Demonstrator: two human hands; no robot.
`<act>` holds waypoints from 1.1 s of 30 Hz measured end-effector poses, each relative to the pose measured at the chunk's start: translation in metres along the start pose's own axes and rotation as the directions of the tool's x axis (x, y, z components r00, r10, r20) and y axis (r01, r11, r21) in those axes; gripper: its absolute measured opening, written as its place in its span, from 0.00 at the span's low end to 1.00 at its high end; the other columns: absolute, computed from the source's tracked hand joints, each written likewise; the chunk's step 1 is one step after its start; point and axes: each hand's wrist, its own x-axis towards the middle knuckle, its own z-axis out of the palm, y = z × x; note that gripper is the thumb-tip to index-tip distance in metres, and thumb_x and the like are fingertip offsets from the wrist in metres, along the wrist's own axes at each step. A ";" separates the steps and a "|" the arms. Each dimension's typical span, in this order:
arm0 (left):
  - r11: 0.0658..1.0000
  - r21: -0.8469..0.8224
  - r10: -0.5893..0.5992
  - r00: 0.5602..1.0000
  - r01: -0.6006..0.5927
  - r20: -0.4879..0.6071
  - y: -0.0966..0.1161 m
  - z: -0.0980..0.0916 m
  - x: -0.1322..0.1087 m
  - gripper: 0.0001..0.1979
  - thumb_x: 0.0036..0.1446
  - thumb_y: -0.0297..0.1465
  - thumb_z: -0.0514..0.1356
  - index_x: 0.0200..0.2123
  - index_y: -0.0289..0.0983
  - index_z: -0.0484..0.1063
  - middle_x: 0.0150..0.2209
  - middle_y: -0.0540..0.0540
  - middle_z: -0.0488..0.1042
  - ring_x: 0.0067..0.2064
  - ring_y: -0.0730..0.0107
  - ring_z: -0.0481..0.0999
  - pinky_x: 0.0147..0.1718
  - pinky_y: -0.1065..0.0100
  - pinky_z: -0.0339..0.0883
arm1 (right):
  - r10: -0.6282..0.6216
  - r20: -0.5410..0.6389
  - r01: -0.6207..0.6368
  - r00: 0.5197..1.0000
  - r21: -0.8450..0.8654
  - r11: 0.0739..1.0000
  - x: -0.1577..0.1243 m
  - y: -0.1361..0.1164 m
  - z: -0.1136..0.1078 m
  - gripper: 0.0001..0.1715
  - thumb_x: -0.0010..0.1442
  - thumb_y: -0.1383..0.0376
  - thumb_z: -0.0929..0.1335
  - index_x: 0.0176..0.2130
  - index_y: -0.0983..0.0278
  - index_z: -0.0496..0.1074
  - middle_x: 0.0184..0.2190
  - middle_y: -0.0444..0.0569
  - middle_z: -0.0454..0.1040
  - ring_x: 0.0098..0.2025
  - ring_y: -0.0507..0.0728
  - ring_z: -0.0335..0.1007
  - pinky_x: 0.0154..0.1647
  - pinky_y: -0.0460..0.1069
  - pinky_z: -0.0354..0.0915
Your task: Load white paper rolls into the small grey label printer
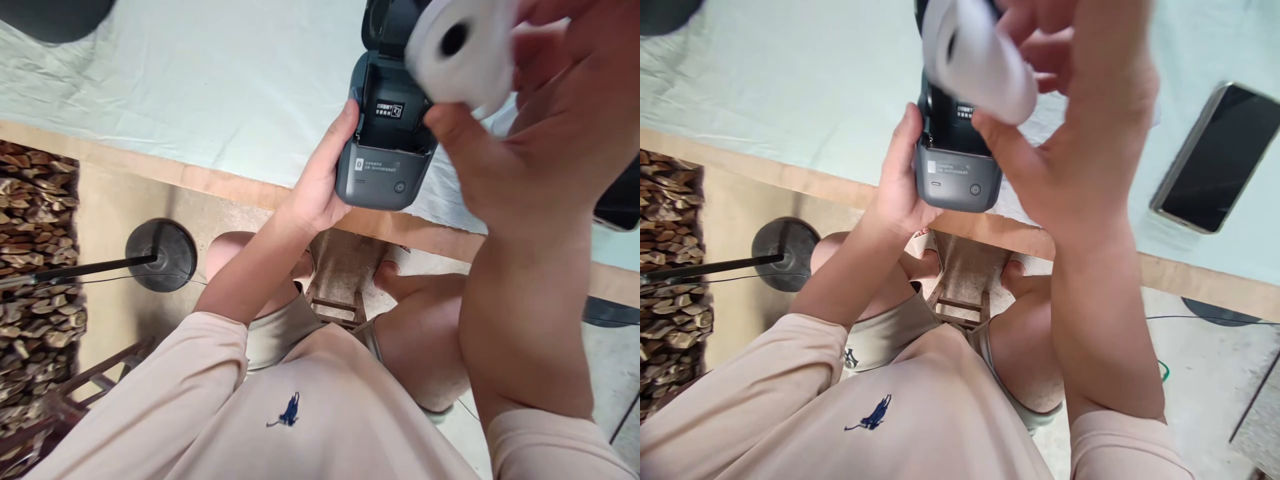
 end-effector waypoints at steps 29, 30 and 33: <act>0.991 0.039 0.121 0.986 -0.126 0.118 0.001 0.009 -0.001 0.15 0.62 0.40 0.49 0.45 0.41 0.71 0.27 0.49 0.75 0.51 0.67 0.77 0.48 0.68 0.74 | -0.126 0.098 0.159 0.987 -0.567 0.808 0.001 0.000 0.006 0.03 0.54 0.65 0.64 0.31 0.59 0.68 0.34 0.38 0.74 0.43 0.54 0.71 0.53 0.56 0.65; 0.992 0.040 0.118 0.985 -0.124 0.122 0.001 0.008 -0.001 0.15 0.62 0.40 0.49 0.43 0.41 0.72 0.28 0.48 0.75 0.52 0.67 0.76 0.48 0.68 0.74 | -0.158 0.103 0.188 0.982 -0.556 0.810 0.000 0.000 0.006 0.05 0.56 0.63 0.63 0.31 0.58 0.69 0.33 0.38 0.74 0.43 0.53 0.71 0.52 0.56 0.66; 0.989 0.037 0.134 0.979 -0.142 0.156 0.001 0.007 -0.001 0.18 0.62 0.41 0.47 0.38 0.38 0.72 0.31 0.46 0.75 0.53 0.65 0.75 0.48 0.66 0.74 | -0.283 0.123 0.307 0.951 -0.486 0.819 -0.004 -0.003 0.005 0.08 0.57 0.62 0.63 0.30 0.59 0.70 0.31 0.40 0.73 0.42 0.53 0.71 0.49 0.56 0.66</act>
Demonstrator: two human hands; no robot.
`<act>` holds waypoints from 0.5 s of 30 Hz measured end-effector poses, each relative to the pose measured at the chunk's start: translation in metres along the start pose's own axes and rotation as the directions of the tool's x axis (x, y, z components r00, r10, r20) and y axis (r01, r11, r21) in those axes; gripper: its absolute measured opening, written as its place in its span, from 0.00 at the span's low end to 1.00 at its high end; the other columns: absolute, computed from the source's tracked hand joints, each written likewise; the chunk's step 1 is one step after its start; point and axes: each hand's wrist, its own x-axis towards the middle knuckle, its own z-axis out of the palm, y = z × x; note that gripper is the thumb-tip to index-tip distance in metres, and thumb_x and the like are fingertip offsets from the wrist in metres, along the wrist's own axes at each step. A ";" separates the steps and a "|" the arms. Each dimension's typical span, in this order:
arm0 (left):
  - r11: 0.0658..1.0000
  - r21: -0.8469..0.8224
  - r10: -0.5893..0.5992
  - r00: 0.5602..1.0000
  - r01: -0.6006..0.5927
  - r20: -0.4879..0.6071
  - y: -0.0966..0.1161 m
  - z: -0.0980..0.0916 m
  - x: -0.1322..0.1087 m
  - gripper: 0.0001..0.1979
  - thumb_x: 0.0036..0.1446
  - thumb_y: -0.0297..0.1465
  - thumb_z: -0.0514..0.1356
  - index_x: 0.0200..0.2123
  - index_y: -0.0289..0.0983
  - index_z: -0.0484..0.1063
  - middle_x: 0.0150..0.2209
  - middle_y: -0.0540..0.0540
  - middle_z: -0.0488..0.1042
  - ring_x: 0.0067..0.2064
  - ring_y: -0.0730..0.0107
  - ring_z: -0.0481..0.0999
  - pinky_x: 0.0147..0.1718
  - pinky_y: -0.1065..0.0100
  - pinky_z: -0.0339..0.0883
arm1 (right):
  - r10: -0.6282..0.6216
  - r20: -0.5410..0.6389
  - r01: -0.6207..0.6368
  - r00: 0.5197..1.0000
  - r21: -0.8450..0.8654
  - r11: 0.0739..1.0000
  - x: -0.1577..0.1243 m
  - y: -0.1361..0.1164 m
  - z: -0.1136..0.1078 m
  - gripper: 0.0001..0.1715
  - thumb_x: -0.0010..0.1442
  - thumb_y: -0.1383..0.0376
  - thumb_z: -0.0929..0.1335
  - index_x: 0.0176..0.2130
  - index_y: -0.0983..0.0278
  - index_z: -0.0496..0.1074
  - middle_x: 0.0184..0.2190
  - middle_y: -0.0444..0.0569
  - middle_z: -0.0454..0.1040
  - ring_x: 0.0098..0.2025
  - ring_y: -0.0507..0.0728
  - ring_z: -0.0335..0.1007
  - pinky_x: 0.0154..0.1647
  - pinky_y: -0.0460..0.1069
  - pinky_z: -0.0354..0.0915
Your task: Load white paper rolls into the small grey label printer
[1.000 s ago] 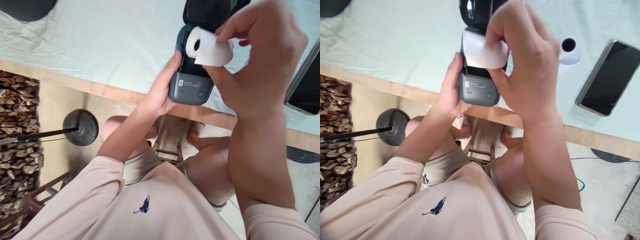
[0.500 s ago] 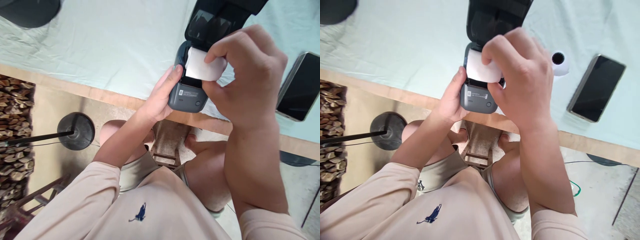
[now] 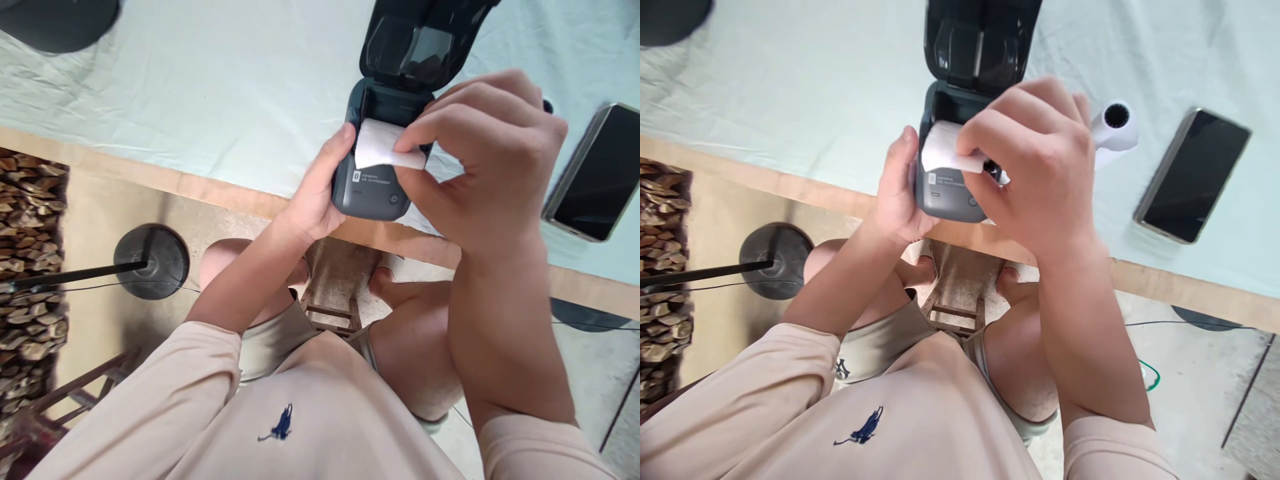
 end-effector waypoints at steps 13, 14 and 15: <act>0.997 0.079 0.024 0.998 -0.019 -0.064 -0.002 -0.004 -0.003 0.26 0.46 0.19 0.60 0.50 0.40 0.65 0.33 0.54 0.75 0.37 0.77 0.78 0.37 0.77 0.72 | -0.050 -0.130 0.088 0.990 0.297 0.951 0.000 0.016 0.010 0.13 0.57 0.56 0.65 0.34 0.64 0.70 0.34 0.45 0.72 0.39 0.50 0.66 0.43 0.51 0.63; 0.997 0.075 0.021 0.997 -0.016 -0.073 -0.002 -0.004 -0.003 0.25 0.46 0.19 0.60 0.49 0.39 0.66 0.31 0.55 0.74 0.36 0.79 0.77 0.36 0.77 0.71 | -0.093 -0.091 0.114 0.991 0.264 0.958 -0.001 0.016 0.010 0.13 0.55 0.55 0.66 0.36 0.62 0.71 0.37 0.43 0.73 0.42 0.51 0.66 0.48 0.53 0.62; 0.998 0.063 0.023 0.997 -0.019 -0.067 -0.002 -0.004 -0.003 0.23 0.46 0.19 0.60 0.47 0.38 0.66 0.31 0.54 0.74 0.35 0.79 0.77 0.36 0.77 0.71 | -0.127 -0.057 0.137 0.990 0.234 0.963 -0.003 0.014 0.010 0.12 0.55 0.56 0.67 0.36 0.60 0.72 0.38 0.42 0.74 0.46 0.53 0.66 0.51 0.55 0.62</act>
